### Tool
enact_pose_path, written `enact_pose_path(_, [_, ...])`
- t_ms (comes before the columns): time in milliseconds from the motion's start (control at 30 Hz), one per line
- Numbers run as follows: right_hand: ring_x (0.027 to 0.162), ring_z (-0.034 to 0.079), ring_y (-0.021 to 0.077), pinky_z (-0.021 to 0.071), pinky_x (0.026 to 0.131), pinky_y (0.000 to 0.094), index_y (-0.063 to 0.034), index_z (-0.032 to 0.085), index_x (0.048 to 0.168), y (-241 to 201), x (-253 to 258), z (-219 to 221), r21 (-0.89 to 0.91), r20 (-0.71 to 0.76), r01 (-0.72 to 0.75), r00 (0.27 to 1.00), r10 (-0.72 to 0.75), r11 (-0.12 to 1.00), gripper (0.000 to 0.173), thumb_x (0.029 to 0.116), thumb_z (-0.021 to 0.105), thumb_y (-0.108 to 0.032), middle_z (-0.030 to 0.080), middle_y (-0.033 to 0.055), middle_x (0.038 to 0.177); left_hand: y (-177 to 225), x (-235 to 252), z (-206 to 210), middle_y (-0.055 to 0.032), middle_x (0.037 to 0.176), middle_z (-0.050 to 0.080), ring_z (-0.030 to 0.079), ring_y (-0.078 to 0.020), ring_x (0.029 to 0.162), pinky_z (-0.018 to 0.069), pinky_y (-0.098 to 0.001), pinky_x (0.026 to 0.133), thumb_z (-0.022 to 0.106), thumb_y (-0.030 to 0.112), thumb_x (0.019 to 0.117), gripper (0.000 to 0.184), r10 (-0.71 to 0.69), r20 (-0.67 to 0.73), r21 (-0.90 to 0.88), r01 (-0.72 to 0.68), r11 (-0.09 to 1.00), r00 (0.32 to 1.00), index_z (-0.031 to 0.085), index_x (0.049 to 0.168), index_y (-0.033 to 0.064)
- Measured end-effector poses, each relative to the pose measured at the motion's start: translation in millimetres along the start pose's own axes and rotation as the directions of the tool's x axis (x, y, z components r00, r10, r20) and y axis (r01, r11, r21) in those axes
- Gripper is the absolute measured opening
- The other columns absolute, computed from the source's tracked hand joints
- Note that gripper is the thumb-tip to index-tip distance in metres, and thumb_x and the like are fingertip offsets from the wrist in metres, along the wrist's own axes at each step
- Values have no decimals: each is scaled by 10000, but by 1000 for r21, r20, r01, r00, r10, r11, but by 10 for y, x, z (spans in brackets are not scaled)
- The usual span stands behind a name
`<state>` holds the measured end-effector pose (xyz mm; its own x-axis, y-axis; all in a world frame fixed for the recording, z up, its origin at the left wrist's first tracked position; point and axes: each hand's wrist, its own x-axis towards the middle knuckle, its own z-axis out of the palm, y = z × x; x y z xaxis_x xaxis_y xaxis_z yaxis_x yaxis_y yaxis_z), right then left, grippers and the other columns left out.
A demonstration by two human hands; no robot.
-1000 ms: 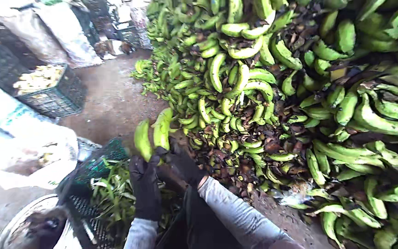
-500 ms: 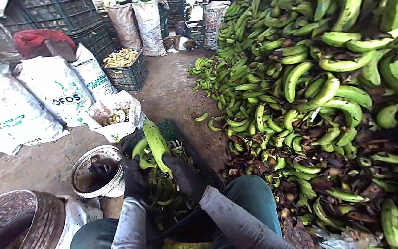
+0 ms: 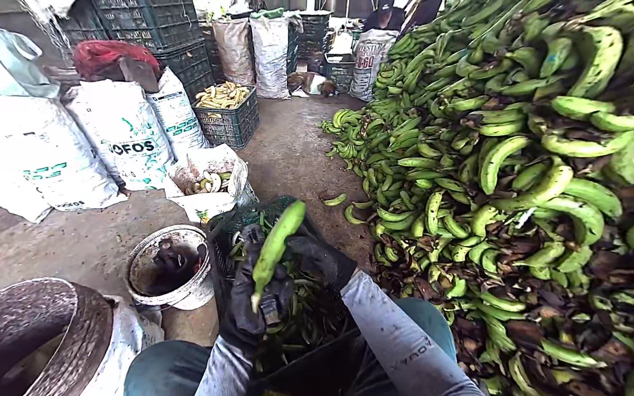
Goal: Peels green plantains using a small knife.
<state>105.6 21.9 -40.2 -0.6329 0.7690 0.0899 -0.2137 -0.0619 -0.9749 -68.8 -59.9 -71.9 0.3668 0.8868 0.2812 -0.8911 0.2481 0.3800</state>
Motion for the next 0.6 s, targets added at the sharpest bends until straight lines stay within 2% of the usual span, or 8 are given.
enact_pose_path(67, [979,662,137,564,861,324,-58,520,1350,-16,-85,-41,41,-86,40,996,-36,998,486,912,654,-221,680,62,1113,-58,34,28,-117,905,694,672,-189,681,602,-347,623,497,501,1043,475,-3,-72,141,13,990,997,641,1253,101])
enact_pose_path(133, [936,674,170,586,799,340,-64,504,1327,-56,-173,-86,105,-217,61,976,-37,993,438,921,648,-139,672,89,1080,-76,43,39,-80,856,692,673,-174,671,595,-346,577,357,598,1053,527,141,-267,410,-20,912,953,607,1182,151])
enact_pose_path(200, [890,689,205,600,745,361,-65,464,1358,-111,-236,-149,107,-402,80,915,-30,991,444,956,633,-147,675,123,1054,-125,26,42,-33,876,657,632,-131,627,571,-306,531,232,532,1088,520,373,-447,667,26,744,813,479,1302,127])
enact_pose_path(267, [859,691,200,593,722,344,-72,453,1379,-170,-286,-254,20,-533,120,841,-91,993,459,970,626,-190,684,125,1041,-191,9,62,-22,839,641,609,-106,607,550,-272,541,223,417,1113,515,510,-445,808,85,583,736,470,1367,42])
enact_pose_path(333, [892,690,169,594,760,325,-105,438,1444,-217,-363,-371,-87,-562,136,811,-161,987,517,979,629,-225,687,94,1079,-304,-41,99,-32,854,661,634,-120,684,560,-284,626,288,349,1099,517,499,-350,889,114,443,793,468,1414,-19])
enact_pose_path(400, [884,690,144,595,745,304,-122,468,1433,-288,-440,-426,-170,-560,141,801,-213,975,526,955,653,-238,694,66,1078,-454,-86,164,-53,980,665,653,-128,810,578,-302,742,379,341,1097,520,362,-333,896,172,410,871,444,1472,-14])
enact_pose_path(500, [934,703,180,611,775,336,-122,434,1472,-388,-522,-370,-206,-554,162,794,-251,965,612,926,675,-259,687,87,1133,-656,-58,197,-20,932,632,617,-106,746,556,-269,677,385,399,1077,568,226,-349,841,197,504,909,412,1500,22])
enact_pose_path(600, [914,704,184,612,741,333,-102,420,1453,-413,-536,-301,-239,-578,157,770,-270,958,630,909,700,-251,685,92,1120,-658,86,441,14,831,621,599,-104,646,567,-283,628,418,471,1066,605,290,-200,789,-21,614,936,415,1457,8])
